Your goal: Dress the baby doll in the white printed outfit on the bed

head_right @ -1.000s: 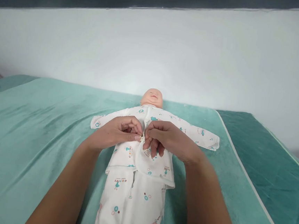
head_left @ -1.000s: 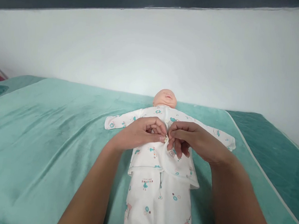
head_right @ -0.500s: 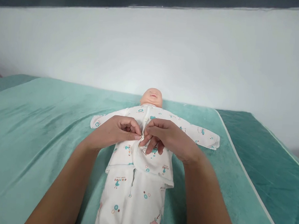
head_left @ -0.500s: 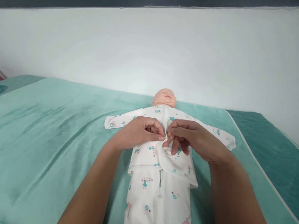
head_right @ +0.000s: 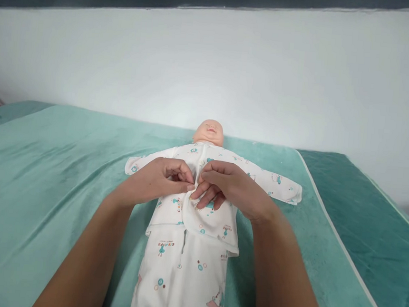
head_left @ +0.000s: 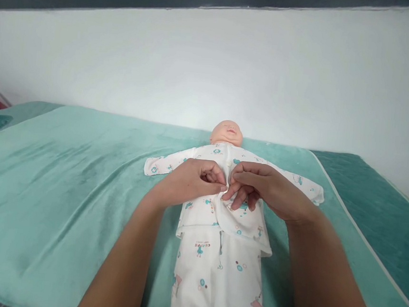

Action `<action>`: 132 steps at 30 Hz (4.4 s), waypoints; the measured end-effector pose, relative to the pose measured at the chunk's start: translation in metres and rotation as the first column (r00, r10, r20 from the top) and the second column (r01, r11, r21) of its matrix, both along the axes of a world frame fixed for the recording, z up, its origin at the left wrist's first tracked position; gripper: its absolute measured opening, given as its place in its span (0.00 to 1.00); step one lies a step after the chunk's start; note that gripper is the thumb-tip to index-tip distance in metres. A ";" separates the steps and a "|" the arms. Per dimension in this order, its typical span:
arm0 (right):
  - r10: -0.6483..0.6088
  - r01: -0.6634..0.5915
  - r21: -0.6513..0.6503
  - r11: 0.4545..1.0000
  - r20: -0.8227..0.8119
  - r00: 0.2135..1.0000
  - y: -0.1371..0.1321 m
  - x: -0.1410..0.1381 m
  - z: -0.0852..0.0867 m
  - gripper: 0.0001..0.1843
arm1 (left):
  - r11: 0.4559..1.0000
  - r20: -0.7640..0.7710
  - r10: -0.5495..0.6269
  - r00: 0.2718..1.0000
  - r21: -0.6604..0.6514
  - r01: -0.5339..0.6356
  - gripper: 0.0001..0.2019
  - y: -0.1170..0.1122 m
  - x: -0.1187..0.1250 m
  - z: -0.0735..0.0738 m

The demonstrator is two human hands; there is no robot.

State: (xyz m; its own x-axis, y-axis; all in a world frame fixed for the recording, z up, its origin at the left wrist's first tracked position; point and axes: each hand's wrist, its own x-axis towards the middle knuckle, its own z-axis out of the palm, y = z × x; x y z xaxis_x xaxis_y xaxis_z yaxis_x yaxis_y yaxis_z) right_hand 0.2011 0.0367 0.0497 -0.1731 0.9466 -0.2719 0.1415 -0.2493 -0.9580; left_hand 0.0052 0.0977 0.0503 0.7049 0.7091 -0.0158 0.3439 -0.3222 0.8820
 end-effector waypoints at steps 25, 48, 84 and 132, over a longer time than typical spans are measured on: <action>0.108 -0.111 0.034 0.993 0.079 0.991 0.000 0.000 -0.001 0.09 | 0.997 0.075 -0.071 0.995 0.002 0.071 0.08 -0.002 0.002 -0.002; -0.217 0.273 0.432 0.860 -0.174 0.961 0.005 -0.009 -0.008 0.11 | 0.981 -0.051 -0.122 0.991 -0.158 0.112 0.17 0.000 -0.014 0.008; -0.755 0.567 0.551 0.613 0.619 0.216 -0.051 0.151 -0.126 0.24 | 0.569 -0.276 0.784 0.557 0.678 -0.465 0.31 0.080 -0.106 -0.107; -0.376 -0.400 0.677 0.618 0.701 0.606 -0.211 -0.113 -0.045 0.04 | 0.917 -0.047 0.237 0.970 0.341 -0.208 0.05 -0.221 -0.099 -0.088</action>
State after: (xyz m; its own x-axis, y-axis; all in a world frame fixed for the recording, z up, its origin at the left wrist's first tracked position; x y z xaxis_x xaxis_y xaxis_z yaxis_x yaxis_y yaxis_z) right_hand 0.0881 -0.1746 0.0045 -0.2964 0.8378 0.4586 0.8441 0.4544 -0.2845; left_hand -0.0941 -0.1228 -0.0373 0.5346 0.8225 0.1940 0.5103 -0.4971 0.7018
